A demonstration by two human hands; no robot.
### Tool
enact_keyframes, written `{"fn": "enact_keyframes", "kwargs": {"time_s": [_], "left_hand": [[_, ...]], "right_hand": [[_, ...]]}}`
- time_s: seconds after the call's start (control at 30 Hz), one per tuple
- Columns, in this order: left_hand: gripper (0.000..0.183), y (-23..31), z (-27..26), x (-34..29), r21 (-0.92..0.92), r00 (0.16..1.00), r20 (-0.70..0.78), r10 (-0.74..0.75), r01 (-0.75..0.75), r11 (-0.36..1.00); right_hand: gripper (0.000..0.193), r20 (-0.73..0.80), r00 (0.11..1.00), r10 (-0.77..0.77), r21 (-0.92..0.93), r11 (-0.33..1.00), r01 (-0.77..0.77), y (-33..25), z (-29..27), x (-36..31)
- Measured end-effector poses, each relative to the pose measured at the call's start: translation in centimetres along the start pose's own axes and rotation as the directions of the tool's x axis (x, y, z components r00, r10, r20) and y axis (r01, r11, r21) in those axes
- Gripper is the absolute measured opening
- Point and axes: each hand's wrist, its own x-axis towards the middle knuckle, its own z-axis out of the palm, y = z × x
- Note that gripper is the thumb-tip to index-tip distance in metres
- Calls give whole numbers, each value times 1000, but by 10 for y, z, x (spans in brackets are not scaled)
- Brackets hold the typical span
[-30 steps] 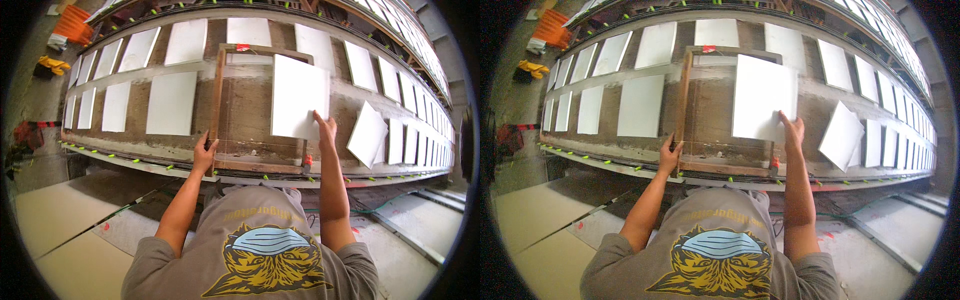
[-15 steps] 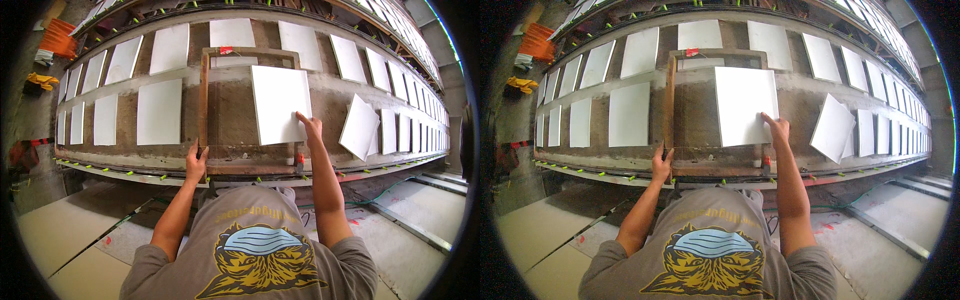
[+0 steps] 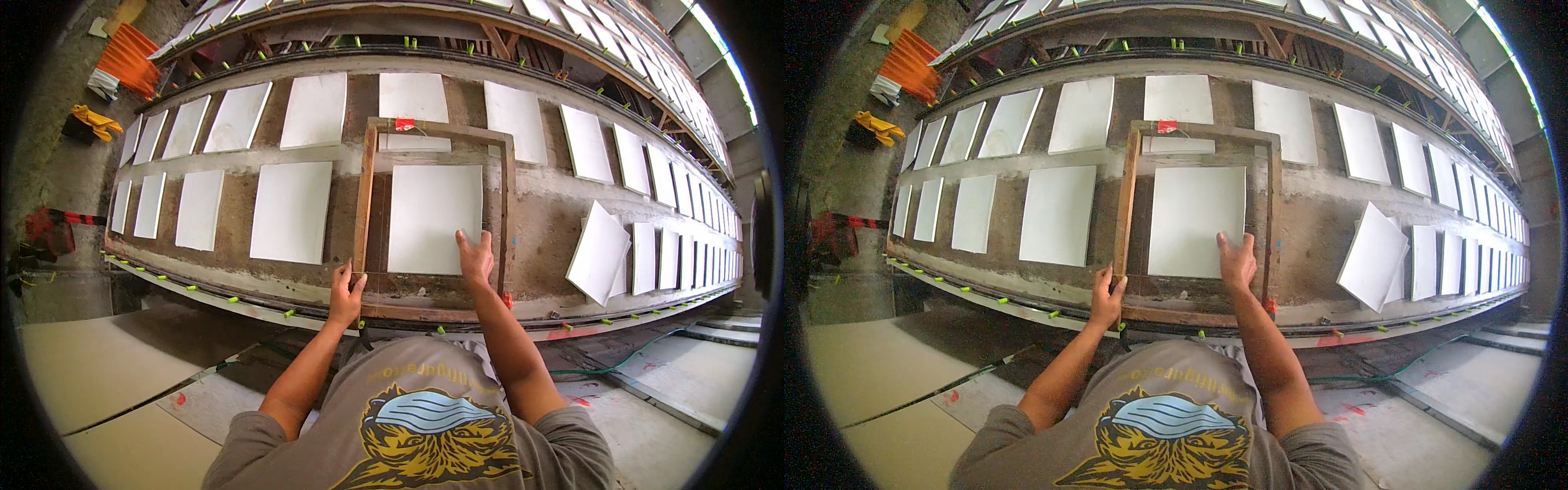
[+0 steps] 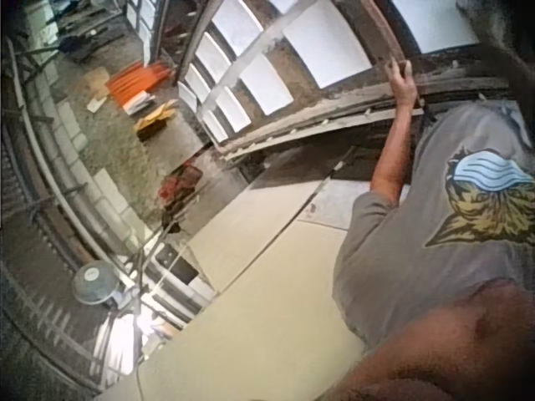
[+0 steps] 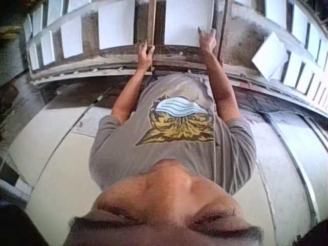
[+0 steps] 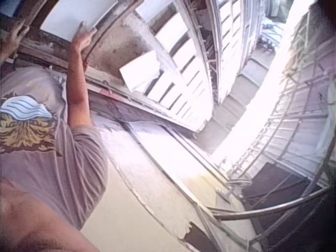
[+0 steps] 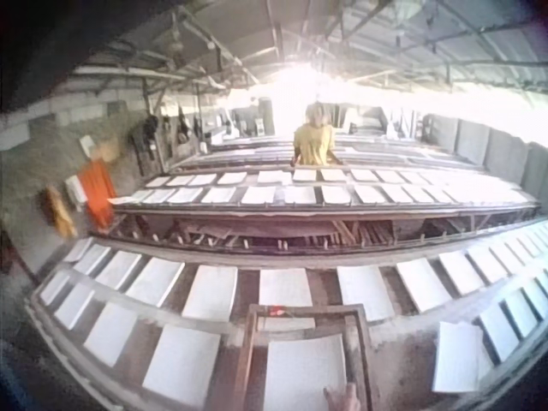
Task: The person repeatedly picks up white rectangular panels and places them into a wooden frame on a curved conveyor. They press each panel into place with both hands, then remove it and repeat the cycle with another panel.
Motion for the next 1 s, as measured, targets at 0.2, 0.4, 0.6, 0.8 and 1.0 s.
{"fn": "enact_keyframes", "kwargs": {"time_s": [0.2,0.4,0.6,0.8,1.0], "left_hand": [[67,-15,2,1,39,998,-16,52,-52,998],[65,-17,5,2,43,999,-35,34,-33,999],[65,-15,2,2,38,998,-30,61,-60,997],[66,-17,2,1,11,997,-34,63,-62,998],[64,-17,2,1,-2,998,-27,62,-62,998]], "right_hand": [[72,28,998,60,-23,998,-59,-4,11,-6],[72,26,998,62,-53,997,-61,-7,18,-5],[74,2,997,76,-151,986,-75,-19,16,-14],[83,-25,1000,2,-130,991,-5,-6,29,-19],[92,-40,999,-36,-148,989,29,0,32,-19]]}}
